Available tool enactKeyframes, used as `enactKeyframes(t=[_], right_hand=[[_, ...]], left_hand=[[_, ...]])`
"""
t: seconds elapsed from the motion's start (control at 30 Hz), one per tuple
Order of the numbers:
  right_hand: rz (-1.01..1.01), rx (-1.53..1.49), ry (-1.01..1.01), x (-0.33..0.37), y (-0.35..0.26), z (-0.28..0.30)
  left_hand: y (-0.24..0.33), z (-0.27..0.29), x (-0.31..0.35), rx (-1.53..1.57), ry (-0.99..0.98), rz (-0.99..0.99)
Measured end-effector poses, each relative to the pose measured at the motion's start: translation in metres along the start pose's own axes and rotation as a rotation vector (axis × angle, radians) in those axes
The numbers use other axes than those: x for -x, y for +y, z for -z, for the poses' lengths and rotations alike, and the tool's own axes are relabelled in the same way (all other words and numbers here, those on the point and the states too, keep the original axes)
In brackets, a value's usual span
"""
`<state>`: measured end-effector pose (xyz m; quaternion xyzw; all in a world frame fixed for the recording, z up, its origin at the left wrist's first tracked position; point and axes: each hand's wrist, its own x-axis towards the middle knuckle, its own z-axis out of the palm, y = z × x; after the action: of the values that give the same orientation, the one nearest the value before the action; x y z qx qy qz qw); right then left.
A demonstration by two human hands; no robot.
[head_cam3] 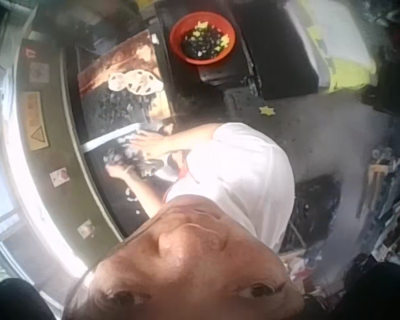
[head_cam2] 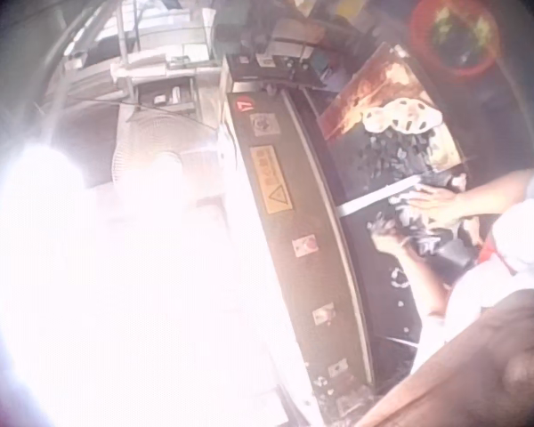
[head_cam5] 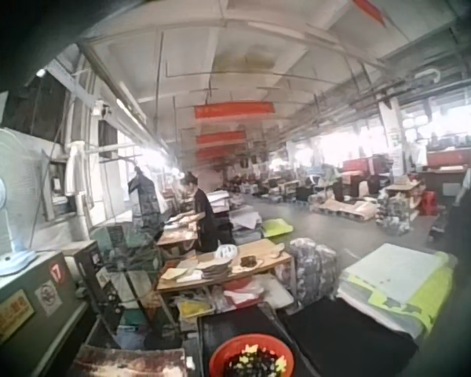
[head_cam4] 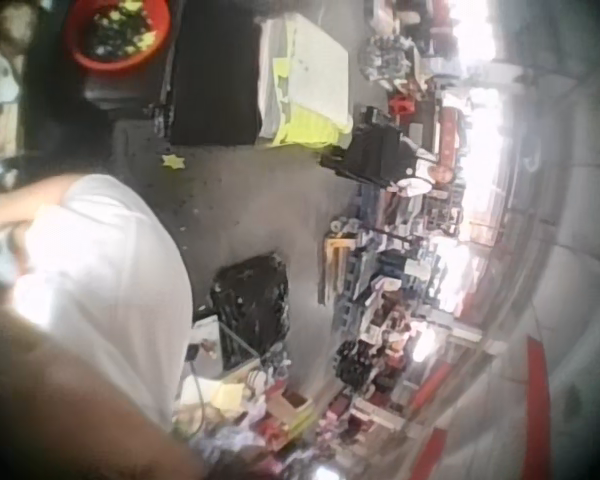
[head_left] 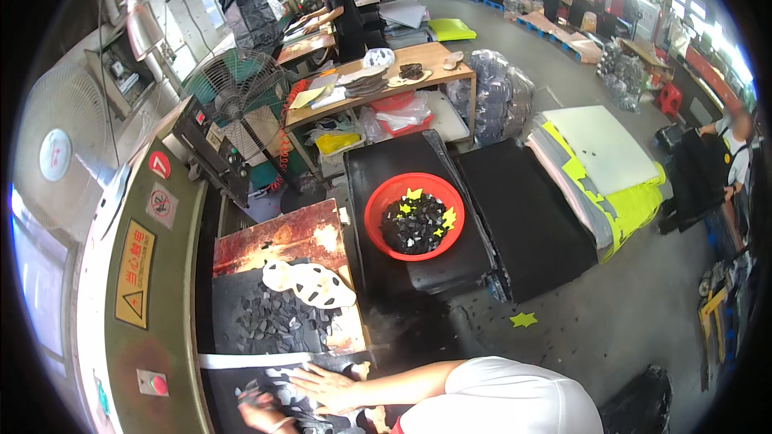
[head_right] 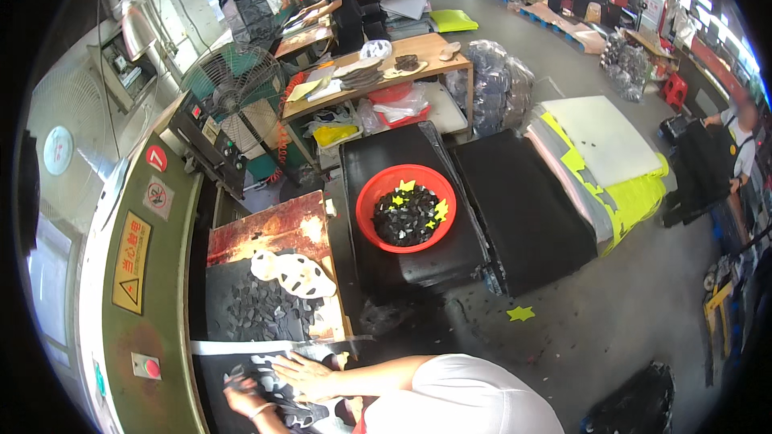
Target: The person places a black sheet onto a die-cutting machine, presses a button to activate the press, then removes the sheet and peels away cut pieces. They repeat this cycle multiple times, collecting the cut shapes and discarding the remaining sheet.
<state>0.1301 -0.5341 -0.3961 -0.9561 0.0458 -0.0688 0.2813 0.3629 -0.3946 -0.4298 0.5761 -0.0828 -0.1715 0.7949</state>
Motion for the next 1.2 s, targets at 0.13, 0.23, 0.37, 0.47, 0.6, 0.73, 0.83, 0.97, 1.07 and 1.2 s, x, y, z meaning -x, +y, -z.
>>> enactKeyframes(t=[0.13,0.23,0.37,0.47,0.6,0.73,0.83,0.97,1.07,1.2], right_hand=[[0.017,0.007,0.034,0.005,0.000,0.005],[0.019,0.088,0.070,0.007,0.000,0.008],[0.131,0.114,0.544,0.003,0.003,0.006],[0.127,0.053,0.337,0.007,-0.002,0.015],[0.076,-0.266,0.388,0.036,-0.021,0.030],[-0.131,-0.393,0.089,0.072,-0.032,0.026],[-0.194,-0.628,-0.040,0.080,-0.025,0.015],[-0.255,-0.843,-0.141,0.072,-0.018,0.000],[-0.404,-1.226,-0.214,0.064,-0.024,-0.007],[-0.489,-1.486,0.015,0.061,-0.029,-0.010]], left_hand=[[0.170,0.067,-0.016,-0.894,0.755,-0.226],[0.290,0.104,0.014,-0.394,0.627,-0.600],[0.370,0.098,0.047,-0.638,0.488,-0.579],[0.365,0.077,0.103,-0.832,0.579,-0.542],[0.244,0.024,0.169,-0.932,0.187,-0.696],[0.101,-0.033,0.215,-0.992,-0.099,-0.740],[0.050,-0.050,0.231,-1.034,-0.266,-0.616],[0.044,-0.047,0.228,-1.015,-0.112,-0.726],[0.051,-0.041,0.227,-1.126,-0.280,-0.771],[0.051,-0.045,0.237,-1.197,-0.417,-0.764]])
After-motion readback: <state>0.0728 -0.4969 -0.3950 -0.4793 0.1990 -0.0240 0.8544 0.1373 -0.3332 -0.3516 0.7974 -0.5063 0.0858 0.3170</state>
